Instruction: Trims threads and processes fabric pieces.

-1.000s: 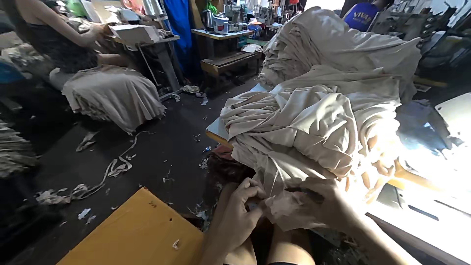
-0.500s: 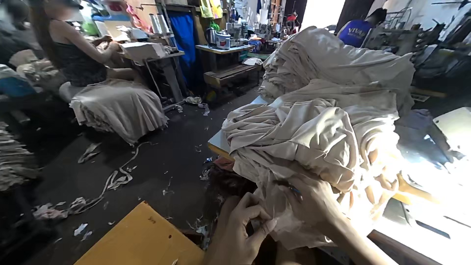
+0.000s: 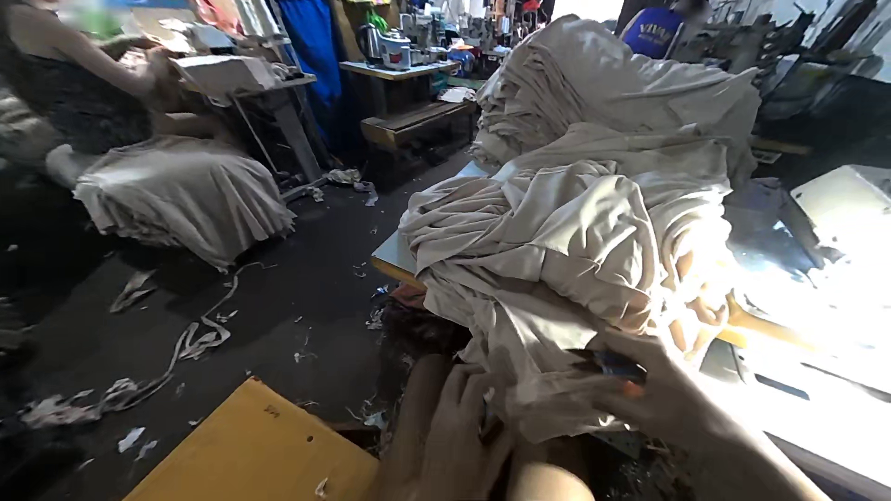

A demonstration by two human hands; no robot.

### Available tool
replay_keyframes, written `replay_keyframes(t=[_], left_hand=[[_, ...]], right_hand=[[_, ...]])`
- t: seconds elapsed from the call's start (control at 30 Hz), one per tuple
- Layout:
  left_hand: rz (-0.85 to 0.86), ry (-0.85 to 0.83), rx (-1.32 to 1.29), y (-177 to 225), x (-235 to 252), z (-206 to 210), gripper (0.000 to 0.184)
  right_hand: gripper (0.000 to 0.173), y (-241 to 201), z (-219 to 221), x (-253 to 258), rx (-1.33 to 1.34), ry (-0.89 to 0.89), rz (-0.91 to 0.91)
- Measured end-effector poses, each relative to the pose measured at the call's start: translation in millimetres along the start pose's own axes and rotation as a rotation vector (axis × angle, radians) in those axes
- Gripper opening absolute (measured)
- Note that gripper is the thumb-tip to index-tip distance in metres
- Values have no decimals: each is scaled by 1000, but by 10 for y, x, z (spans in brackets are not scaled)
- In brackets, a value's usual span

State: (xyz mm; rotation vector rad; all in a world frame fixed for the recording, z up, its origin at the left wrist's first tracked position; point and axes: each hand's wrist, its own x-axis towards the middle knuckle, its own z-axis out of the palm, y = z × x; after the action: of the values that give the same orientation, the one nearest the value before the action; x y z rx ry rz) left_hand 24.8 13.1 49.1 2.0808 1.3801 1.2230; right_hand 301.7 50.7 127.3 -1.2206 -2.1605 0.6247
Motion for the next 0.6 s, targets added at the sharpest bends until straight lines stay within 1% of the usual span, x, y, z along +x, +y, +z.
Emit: replay_keyframes(t=[0.03, 0.07, 0.1, 0.17, 0.2, 0.23, 0.33, 0.37, 0.43, 0.47, 0.5, 0.53, 0.6], left_hand=[[0, 43, -28, 111, 19, 93, 49], [9, 95, -34, 151, 29, 203, 51], [20, 151, -51, 124, 33, 323, 49], [38, 211, -113, 41, 56, 421, 35], [45, 191, -148, 22, 74, 380, 27], [42, 144, -181, 10, 87, 309, 23], [61, 44, -321, -130, 128, 189, 24], [78, 20, -365, -186, 153, 165, 24], [89, -23, -426, -245, 203, 113, 22], [86, -38, -439, -249, 221, 87, 22], [88, -51, -443, -244, 232, 65, 22], [99, -64, -439, -241, 240, 48, 20], [126, -100, -432, -233, 257, 21, 19]], right_hand=[[37, -1, 14, -43, -73, -28, -20], [35, 1, 28, -70, -130, -40, -38], [30, 20, 29, -80, -175, -33, -55], [18, 62, -31, -47, -158, 20, -70], [13, 55, -99, -10, -121, 43, -44], [10, 21, -172, 37, -74, 59, -3], [5, -90, -227, 186, 3, 125, 51], [10, -113, -193, 205, 18, 96, 67], [33, -164, -96, 196, -48, -60, 101], [39, -189, -53, 183, -116, -146, 115], [35, -191, -15, 164, -170, -185, 114], [25, -166, -5, 151, -191, -179, 101], [9, -121, -117, 160, -159, -117, 76]])
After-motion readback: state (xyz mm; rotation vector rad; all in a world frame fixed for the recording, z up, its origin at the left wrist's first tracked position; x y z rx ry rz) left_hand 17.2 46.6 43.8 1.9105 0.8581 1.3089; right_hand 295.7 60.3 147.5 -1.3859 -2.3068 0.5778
